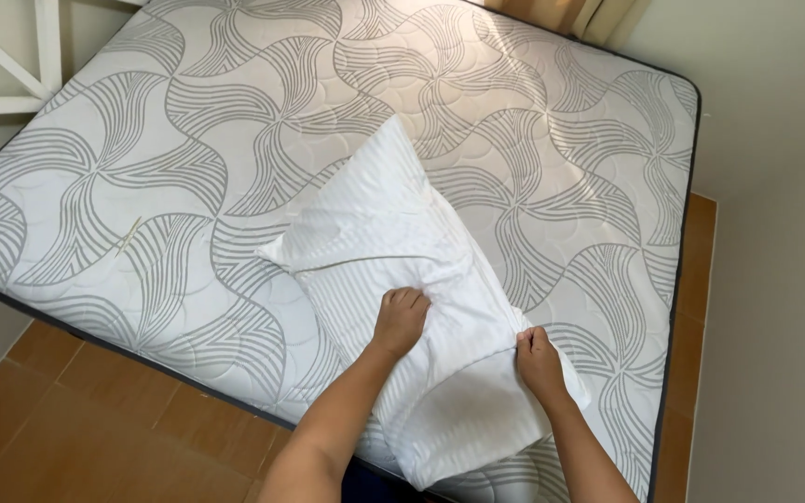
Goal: The person inserts a pillow into a white pillowcase on a mattress. They repeatedly adjust the corners and smooth the fabric by hand to fit the pillow properly.
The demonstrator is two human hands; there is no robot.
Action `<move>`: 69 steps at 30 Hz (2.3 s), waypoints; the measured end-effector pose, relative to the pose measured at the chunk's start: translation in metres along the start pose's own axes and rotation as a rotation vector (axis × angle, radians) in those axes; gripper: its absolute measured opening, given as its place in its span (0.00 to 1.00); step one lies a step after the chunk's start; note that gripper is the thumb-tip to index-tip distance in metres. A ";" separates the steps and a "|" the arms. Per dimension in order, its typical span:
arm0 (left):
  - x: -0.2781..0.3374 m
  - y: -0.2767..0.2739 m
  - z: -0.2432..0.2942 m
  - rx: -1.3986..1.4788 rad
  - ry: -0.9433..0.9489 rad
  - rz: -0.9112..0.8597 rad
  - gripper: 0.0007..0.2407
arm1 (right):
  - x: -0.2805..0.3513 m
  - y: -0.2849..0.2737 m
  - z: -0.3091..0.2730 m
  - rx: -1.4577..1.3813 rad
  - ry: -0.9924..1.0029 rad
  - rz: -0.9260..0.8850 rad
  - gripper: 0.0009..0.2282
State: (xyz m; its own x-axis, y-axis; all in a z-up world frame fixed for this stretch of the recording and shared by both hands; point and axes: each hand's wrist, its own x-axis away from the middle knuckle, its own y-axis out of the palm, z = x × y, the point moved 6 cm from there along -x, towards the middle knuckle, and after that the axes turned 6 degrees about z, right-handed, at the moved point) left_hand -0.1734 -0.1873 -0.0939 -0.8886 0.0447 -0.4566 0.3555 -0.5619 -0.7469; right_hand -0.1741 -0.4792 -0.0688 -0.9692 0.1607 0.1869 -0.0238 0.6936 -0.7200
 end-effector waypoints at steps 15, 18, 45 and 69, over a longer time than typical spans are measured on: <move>-0.009 0.029 -0.002 0.075 0.043 -0.118 0.07 | -0.027 0.016 0.031 0.053 0.070 0.048 0.13; -0.029 0.005 0.010 0.253 -0.110 -0.133 0.05 | -0.033 0.017 0.038 0.081 0.071 0.061 0.13; 0.047 -0.011 -0.064 -0.029 -0.236 -0.020 0.18 | 0.049 0.166 -0.015 0.123 -0.126 -0.183 0.17; 0.097 -0.028 -0.108 0.264 -0.274 -0.311 0.08 | 0.069 0.226 -0.019 -0.661 0.752 -0.204 0.10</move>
State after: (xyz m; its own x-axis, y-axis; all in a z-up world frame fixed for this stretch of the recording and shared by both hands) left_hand -0.2384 -0.0781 -0.1698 -0.9971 0.0450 -0.0609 0.0068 -0.7479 -0.6638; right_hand -0.2414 -0.2979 -0.2056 -0.5511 0.2371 0.8001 0.1894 0.9693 -0.1569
